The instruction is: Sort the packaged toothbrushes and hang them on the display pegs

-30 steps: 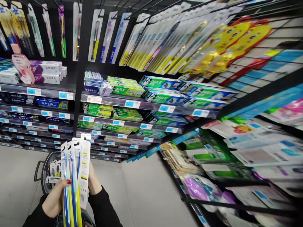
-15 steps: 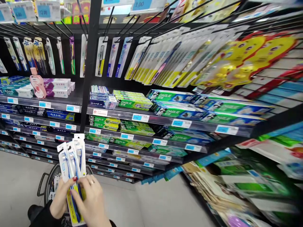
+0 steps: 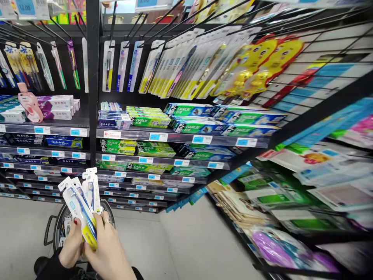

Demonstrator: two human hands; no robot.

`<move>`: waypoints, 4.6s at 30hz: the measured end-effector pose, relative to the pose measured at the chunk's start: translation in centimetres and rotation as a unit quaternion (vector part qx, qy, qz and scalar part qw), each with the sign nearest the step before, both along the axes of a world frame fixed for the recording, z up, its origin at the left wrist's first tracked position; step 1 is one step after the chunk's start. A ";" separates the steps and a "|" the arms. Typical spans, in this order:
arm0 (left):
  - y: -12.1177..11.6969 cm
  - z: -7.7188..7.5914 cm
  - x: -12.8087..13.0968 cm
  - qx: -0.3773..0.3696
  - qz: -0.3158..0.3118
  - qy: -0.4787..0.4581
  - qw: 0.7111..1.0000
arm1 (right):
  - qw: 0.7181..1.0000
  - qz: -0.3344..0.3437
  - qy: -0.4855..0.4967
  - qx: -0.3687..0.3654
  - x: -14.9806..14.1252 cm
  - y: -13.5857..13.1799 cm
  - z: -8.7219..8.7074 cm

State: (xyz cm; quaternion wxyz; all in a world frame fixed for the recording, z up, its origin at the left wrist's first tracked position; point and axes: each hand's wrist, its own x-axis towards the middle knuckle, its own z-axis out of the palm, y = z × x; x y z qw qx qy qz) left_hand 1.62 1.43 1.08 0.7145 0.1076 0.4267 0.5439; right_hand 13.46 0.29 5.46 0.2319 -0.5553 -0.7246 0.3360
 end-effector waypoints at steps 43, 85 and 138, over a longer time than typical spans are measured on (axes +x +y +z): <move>-4.4 3.9 -2.1 -0.004 0.028 -0.009 1.000 | 0.824 -0.042 0.530 -0.195 0.8 -1.7 -4.1; -1.0 -0.3 -1.2 0.111 -0.015 0.207 0.972 | 0.918 0.011 0.378 -0.118 0.4 -0.8 -2.7; -3.2 1.8 -1.0 0.200 -0.077 0.364 0.906 | 0.863 -0.168 0.474 -0.050 -2.0 -1.6 -2.8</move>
